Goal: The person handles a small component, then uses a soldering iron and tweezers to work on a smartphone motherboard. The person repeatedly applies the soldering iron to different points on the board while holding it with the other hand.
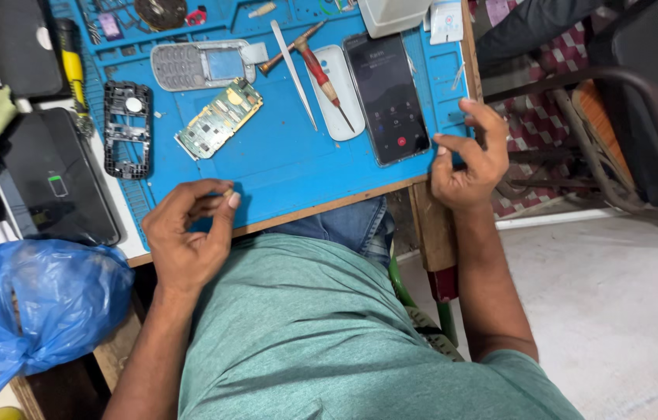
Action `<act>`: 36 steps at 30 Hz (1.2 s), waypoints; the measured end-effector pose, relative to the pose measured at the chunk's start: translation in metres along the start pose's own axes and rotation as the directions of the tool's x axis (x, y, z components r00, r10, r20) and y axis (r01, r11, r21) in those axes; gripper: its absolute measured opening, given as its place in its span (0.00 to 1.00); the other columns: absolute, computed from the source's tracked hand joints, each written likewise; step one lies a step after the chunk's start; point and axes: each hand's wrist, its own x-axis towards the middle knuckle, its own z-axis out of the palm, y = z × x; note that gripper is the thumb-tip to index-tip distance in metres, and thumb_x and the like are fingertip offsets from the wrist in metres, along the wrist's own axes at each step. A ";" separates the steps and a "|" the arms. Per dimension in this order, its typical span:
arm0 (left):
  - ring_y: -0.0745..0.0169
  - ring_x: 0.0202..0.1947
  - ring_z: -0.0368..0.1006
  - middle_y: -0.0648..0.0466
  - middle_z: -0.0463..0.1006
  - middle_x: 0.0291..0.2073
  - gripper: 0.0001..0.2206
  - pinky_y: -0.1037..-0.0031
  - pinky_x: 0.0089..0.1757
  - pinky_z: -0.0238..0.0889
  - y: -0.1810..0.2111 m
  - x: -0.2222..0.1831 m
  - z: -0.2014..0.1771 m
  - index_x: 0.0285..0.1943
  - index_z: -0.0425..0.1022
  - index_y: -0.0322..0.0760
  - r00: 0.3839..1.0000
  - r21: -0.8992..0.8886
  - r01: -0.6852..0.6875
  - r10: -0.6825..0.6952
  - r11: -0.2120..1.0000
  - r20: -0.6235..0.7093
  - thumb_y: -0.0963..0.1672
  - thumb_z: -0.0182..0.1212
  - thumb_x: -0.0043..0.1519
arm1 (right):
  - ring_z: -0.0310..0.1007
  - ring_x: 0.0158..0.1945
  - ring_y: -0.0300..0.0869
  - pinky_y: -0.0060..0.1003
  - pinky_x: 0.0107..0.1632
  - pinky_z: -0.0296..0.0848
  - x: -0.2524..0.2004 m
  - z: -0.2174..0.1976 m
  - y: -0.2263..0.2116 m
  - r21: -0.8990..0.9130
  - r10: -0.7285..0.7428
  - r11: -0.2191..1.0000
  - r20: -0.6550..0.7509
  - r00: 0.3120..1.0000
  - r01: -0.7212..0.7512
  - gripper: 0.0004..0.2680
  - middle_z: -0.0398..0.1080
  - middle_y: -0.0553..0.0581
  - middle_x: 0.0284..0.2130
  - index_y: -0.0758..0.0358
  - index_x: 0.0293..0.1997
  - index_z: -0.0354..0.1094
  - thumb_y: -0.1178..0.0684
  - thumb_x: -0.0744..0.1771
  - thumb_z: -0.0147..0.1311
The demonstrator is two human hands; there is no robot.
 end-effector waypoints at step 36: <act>0.60 0.42 0.83 0.46 0.82 0.43 0.06 0.75 0.43 0.77 -0.011 -0.001 0.010 0.48 0.77 0.29 0.994 0.030 -0.106 0.105 0.994 0.024 0.38 0.68 0.66 | 0.72 0.60 0.48 0.40 0.55 0.77 0.011 -0.005 -0.022 0.087 0.052 0.995 -0.015 0.999 -0.050 0.05 0.67 0.67 0.63 0.66 0.45 0.78 0.65 0.68 0.57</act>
